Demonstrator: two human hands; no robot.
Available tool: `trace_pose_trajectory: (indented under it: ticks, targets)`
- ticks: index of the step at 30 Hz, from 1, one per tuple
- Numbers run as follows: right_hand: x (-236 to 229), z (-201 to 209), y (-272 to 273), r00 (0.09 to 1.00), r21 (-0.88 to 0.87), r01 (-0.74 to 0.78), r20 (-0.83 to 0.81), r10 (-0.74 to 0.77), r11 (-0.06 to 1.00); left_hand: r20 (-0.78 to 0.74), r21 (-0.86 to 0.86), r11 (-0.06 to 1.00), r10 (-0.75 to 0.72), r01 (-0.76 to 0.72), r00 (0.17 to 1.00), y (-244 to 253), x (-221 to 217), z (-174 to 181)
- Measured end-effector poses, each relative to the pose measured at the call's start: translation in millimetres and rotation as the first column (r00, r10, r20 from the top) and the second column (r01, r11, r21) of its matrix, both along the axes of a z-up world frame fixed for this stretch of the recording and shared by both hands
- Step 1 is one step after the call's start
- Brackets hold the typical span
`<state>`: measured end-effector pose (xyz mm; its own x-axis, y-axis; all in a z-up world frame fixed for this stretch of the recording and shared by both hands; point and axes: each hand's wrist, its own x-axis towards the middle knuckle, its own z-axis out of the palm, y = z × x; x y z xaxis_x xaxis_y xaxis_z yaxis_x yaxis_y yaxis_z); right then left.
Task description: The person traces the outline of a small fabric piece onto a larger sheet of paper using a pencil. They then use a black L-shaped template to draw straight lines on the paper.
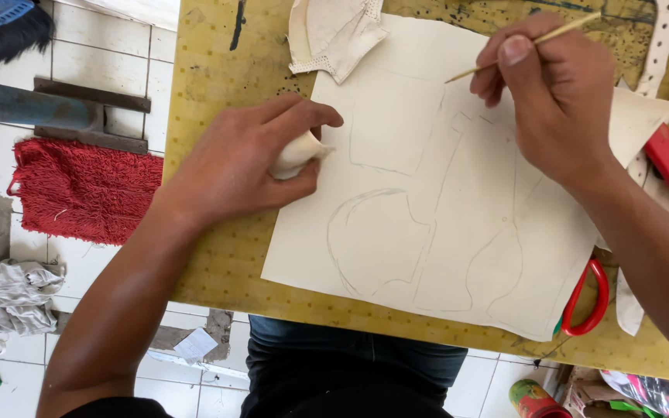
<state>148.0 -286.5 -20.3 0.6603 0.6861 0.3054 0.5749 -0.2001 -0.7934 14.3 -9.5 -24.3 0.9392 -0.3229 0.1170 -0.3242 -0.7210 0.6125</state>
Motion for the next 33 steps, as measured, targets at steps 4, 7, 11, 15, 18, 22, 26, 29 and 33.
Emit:
trace_pose_trajectory:
  ticks: [4, 7, 11, 15, 18, 22, 26, 29, 33]
  targets:
    - [11.5, -12.5, 8.9, 0.999, -0.014, -0.034, -0.008, 0.034, 0.999, 0.061, 0.02, 0.999, -0.034, 0.033, 0.998, 1.2, 4.4, -7.6]
    - [13.0, -14.5, 8.8, 0.999, -0.066, 0.026, -0.028, -0.028, 0.997, 0.066, 0.044, 0.999, -0.027, 0.024, 0.997, 1.2, 5.3, -11.1]
    - [14.5, -16.3, 7.3, 0.997, -0.149, 0.055, -0.038, -0.061, 0.987, 0.043, 0.057, 0.998, -0.025, 0.023, 0.999, 1.9, 7.7, -12.4]
    - [15.0, -17.6, 7.1, 0.997, -0.199, 0.054, -0.043, -0.064, 0.979, 0.039, 0.036, 0.999, -0.027, 0.026, 0.999, 2.0, 8.2, -10.9]
    - [14.7, -17.8, 7.3, 0.998, -0.208, 0.045, -0.025, -0.051, 0.977, 0.013, 0.061, 0.998, -0.031, 0.03, 0.999, 1.7, 9.1, -10.0]
    - [15.0, -16.9, 8.3, 1.0, -0.208, 0.025, 0.014, -0.022, 0.978, 0.004, 0.077, 0.997, -0.028, 0.027, 1.0, 1.4, 9.3, -11.0]
    - [15.3, -16.1, 8.4, 0.999, -0.213, 0.027, 0.047, -0.017, 0.977, -0.014, 0.084, 0.996, -0.016, 0.017, 1.0, 0.8, 9.7, -10.6]
    - [15.6, -16.8, 7.4, 0.998, -0.212, 0.029, 0.054, -0.018, 0.977, -0.011, 0.078, 0.997, -0.012, 0.013, 1.0, 0.4, 9.8, -10.3]
    - [16.1, -19.8, 5.4, 0.997, -0.201, 0.047, 0.075, -0.033, 0.978, -0.01, 0.079, 0.997, -0.003, 0.004, 1.0, 0.0, 10.0, -10.6]
